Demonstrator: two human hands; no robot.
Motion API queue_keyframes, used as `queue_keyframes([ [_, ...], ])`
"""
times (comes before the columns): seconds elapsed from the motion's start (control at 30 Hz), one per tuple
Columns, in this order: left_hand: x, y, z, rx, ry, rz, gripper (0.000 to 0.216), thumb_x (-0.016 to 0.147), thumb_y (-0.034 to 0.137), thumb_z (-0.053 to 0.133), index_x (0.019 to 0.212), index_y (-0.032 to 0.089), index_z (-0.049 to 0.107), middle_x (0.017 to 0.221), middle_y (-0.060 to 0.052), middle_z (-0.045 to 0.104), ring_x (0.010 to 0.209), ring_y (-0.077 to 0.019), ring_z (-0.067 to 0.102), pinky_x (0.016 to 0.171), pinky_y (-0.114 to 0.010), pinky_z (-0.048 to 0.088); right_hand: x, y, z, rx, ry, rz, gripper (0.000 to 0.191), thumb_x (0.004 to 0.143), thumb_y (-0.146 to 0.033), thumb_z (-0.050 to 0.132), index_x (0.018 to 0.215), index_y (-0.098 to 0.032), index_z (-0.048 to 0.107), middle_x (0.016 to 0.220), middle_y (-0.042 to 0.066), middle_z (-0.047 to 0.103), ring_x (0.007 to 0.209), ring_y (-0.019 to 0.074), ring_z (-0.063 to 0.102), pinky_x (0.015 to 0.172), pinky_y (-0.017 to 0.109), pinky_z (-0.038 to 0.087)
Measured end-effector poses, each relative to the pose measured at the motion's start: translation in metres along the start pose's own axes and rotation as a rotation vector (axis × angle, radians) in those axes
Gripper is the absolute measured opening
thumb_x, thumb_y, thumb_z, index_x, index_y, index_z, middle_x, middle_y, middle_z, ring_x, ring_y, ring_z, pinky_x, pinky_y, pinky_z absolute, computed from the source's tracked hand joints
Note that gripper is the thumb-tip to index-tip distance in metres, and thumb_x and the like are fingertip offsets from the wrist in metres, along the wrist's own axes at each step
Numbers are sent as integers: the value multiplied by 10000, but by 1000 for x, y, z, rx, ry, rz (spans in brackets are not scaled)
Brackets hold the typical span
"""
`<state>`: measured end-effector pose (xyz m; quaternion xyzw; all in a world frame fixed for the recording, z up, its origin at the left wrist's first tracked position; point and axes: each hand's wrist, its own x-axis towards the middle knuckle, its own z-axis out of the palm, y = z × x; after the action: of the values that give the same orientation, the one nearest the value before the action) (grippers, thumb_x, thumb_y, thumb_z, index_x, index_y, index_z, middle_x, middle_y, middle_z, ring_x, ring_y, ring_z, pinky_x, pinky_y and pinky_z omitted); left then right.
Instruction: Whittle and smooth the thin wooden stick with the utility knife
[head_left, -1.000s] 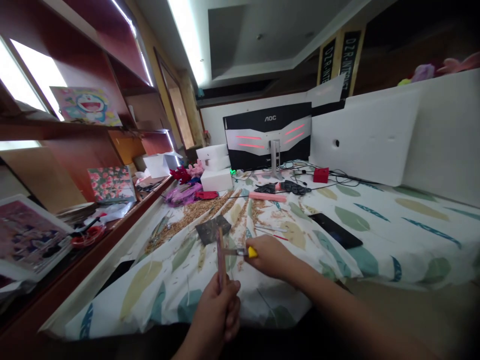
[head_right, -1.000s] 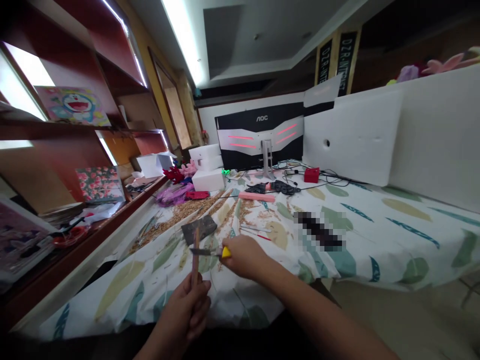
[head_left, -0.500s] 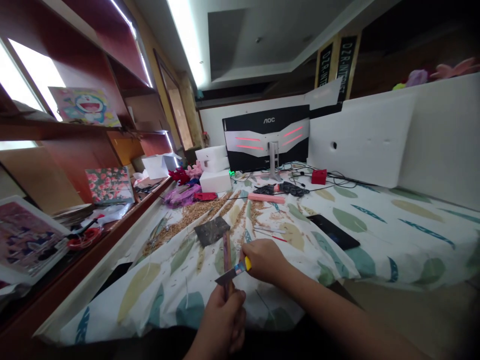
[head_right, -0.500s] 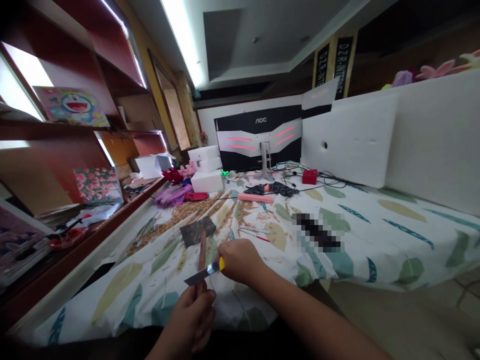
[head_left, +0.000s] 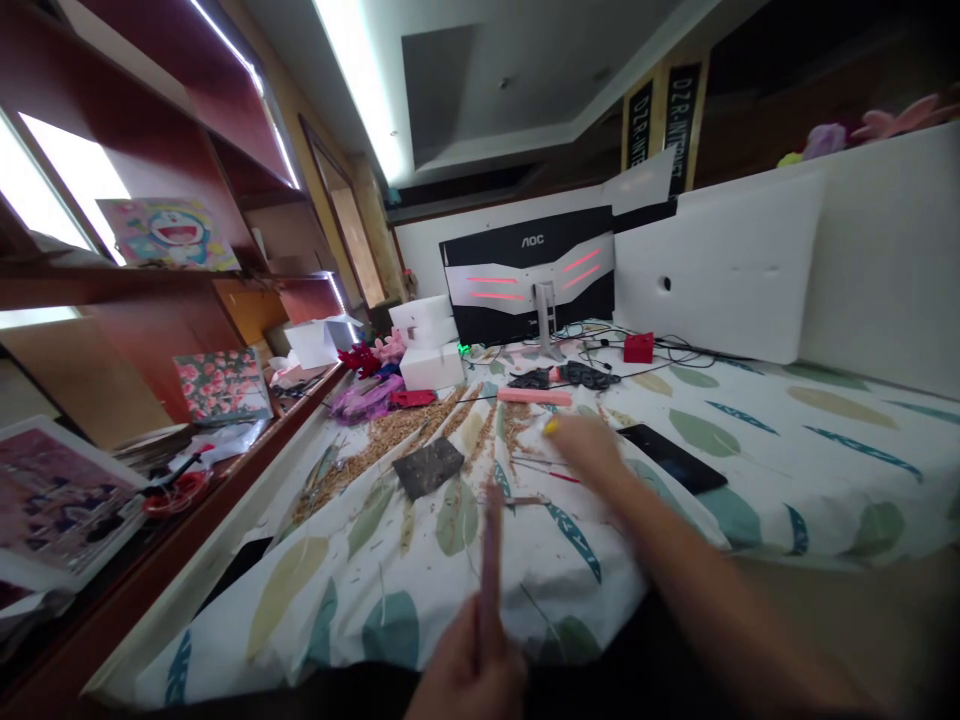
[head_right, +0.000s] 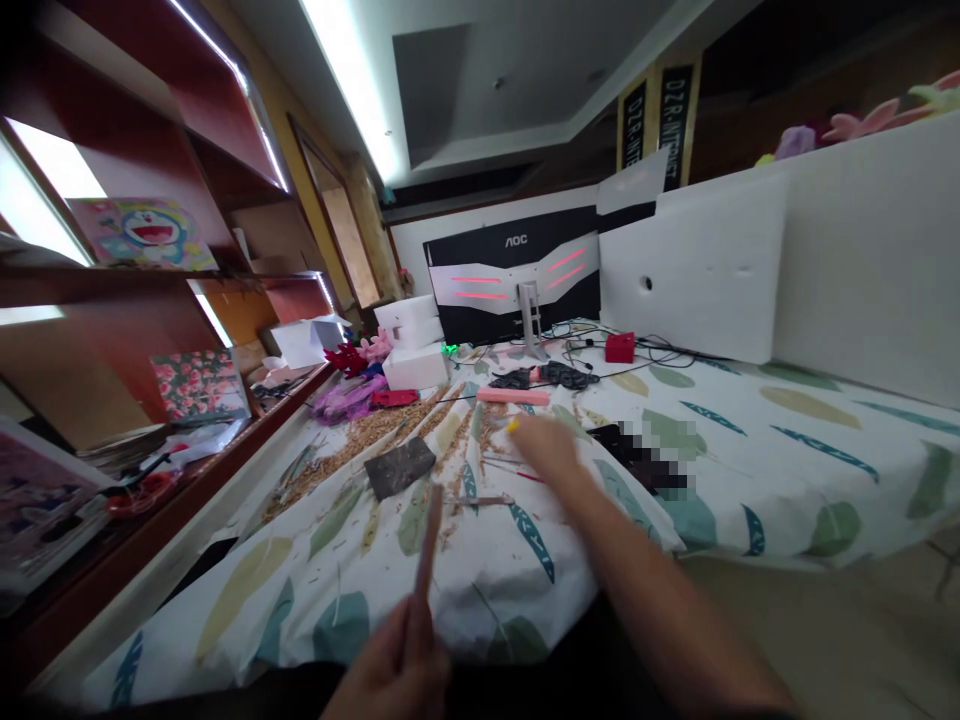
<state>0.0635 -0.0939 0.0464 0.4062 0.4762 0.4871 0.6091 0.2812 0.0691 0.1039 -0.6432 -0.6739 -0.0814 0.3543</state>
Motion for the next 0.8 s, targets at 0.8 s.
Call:
queue_keyframes([
  [0.8,27,3,-7,65,65,-23,511,709,570,699,791,281,286,382,160,324,287,-59,210,272,-173,208,-63,-65,37,61,-395,-582,158,844,-313,557,798,-218,675,744,36,728,661,185,641,573,288,245],
])
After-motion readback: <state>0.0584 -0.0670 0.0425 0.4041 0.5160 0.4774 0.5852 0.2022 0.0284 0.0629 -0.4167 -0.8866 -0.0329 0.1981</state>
